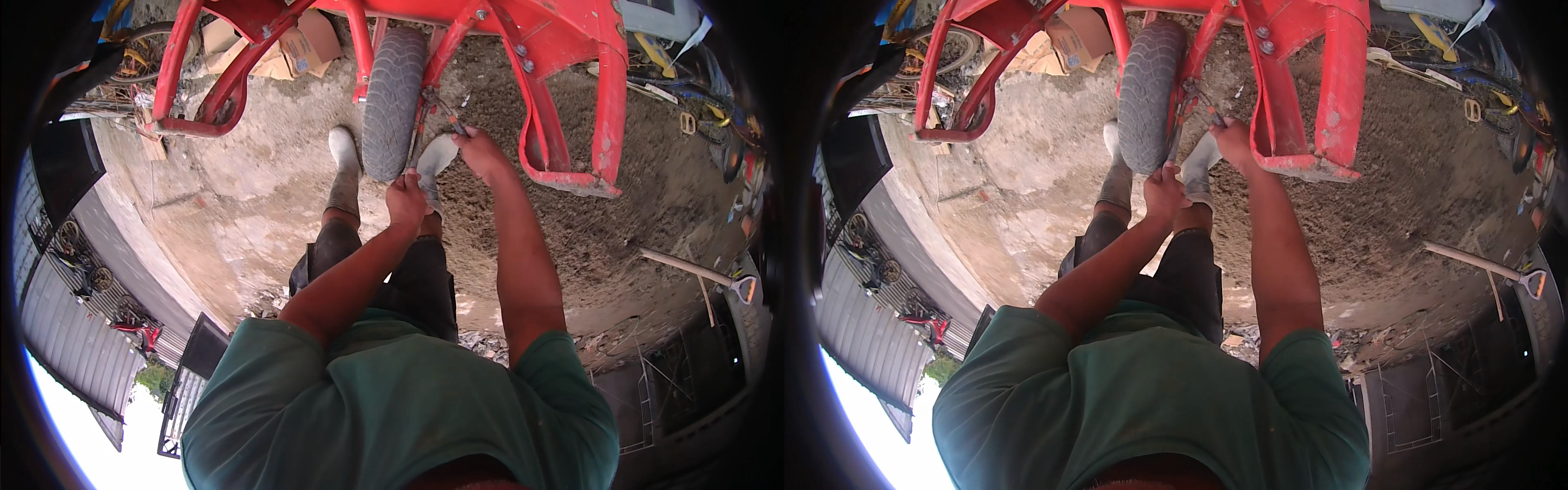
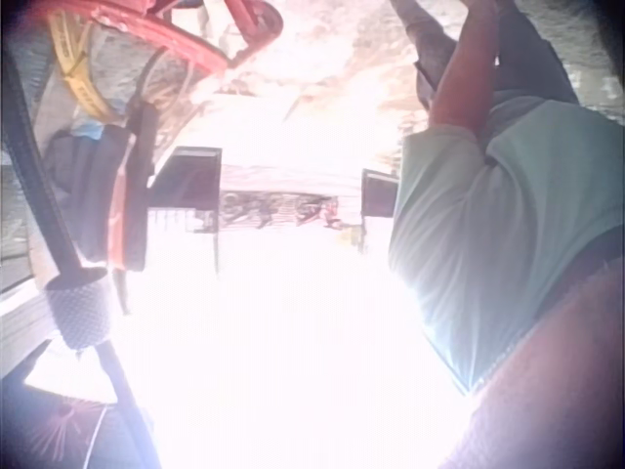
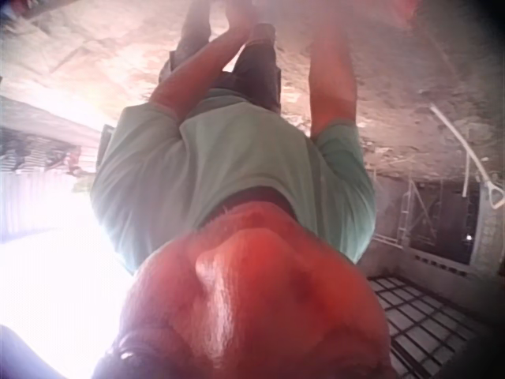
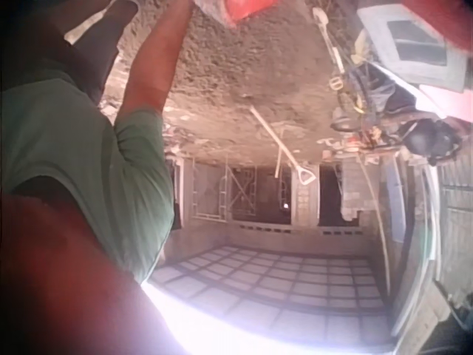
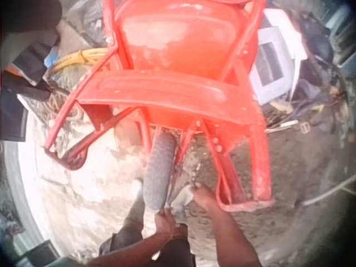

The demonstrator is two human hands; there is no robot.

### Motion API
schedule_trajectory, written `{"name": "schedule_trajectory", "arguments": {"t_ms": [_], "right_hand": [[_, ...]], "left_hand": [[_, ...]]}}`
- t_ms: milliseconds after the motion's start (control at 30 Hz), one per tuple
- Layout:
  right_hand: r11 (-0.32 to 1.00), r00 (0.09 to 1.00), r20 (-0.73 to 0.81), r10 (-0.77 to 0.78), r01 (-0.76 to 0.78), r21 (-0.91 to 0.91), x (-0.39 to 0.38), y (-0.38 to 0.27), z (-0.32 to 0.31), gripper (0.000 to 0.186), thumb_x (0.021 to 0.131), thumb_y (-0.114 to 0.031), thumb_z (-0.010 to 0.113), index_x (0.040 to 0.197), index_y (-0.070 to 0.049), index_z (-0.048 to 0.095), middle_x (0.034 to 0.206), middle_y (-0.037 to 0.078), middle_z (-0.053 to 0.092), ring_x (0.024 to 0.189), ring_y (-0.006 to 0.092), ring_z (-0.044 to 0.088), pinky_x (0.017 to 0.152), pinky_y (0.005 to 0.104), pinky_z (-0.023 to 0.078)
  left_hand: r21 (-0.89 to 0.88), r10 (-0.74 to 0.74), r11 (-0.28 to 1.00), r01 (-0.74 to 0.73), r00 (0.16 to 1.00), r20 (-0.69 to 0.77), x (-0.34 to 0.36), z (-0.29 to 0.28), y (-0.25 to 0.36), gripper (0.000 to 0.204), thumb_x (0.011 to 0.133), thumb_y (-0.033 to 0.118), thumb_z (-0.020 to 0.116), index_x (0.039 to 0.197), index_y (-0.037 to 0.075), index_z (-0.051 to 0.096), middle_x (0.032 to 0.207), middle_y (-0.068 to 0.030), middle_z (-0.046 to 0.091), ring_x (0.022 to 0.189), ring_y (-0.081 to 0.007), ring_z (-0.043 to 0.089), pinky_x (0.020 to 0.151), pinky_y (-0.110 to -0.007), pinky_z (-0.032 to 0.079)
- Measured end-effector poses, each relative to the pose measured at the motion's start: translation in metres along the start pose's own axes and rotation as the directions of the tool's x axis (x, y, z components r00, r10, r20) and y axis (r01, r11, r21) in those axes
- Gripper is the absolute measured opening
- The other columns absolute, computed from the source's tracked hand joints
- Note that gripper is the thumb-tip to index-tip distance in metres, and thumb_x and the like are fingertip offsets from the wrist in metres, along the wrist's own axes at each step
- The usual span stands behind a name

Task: The person uses a wrench to tighten bolts on the wheel axle of a red wheelbarrow. They repeatedly adjust the tool and reposition their hands to secure the wheel attachment.

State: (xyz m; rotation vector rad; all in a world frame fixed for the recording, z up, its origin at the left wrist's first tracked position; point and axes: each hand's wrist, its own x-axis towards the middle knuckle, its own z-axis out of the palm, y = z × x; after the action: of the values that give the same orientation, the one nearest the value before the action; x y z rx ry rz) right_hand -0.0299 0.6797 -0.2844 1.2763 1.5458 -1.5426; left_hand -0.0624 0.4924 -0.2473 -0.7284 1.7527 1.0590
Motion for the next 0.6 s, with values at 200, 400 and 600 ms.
{"name": "schedule_trajectory", "arguments": {"t_ms": [200, 400, 600], "right_hand": [[0.993, 0.995, 0.026, 0.099, -0.100, 0.057, -0.022, -0.032, 0.006, 0.032, 0.097, -0.027, 0.054, 0.116, -0.002, 0.059, 0.080, 0.010, 0.059, 0.065, 0.0172, 0.060, 0.046, 0.0348, 0.042], [0.879, 0.976, 0.112, 0.188, -0.218, 0.425, -0.020, -0.031, 0.011, 0.021, 0.095, -0.023, 0.053, 0.109, -0.007, 0.056, 0.069, 0.003, 0.049, 0.048, 0.0131, 0.044, 0.040, 0.0302, 0.032], [0.856, 0.972, 0.189, 0.139, -0.214, 0.471, -0.020, -0.030, 0.002, 0.014, 0.092, -0.019, 0.057, 0.097, -0.008, 0.054, 0.066, 0.002, 0.048, 0.047, 0.0104, 0.040, 0.038, 0.0274, 0.029]], "left_hand": [[-0.088, -0.128, 0.987, 0.138, 0.986, 0.104, 0.007, -0.008, -0.001, 0.045, 0.102, 0.038, 0.046, 0.108, -0.005, 0.059, 0.064, -0.0060, 0.051, 0.043, -0.0155, 0.051, 0.043, -0.033, 0.052], [0.008, -0.180, 0.984, 0.180, 0.976, 0.123, -0.003, -0.001, 0.012, 0.044, 0.102, 0.037, 0.044, 0.104, -0.004, 0.059, 0.063, -0.0046, 0.048, 0.041, -0.0149, 0.047, 0.043, -0.033, 0.052], [0.097, -0.138, 0.987, 0.127, 0.984, 0.114, 0.011, -0.016, 0.006, 0.044, 0.101, 0.041, 0.045, 0.096, -0.001, 0.057, 0.060, -0.0024, 0.042, 0.040, -0.0145, 0.045, 0.042, -0.035, 0.050]]}}
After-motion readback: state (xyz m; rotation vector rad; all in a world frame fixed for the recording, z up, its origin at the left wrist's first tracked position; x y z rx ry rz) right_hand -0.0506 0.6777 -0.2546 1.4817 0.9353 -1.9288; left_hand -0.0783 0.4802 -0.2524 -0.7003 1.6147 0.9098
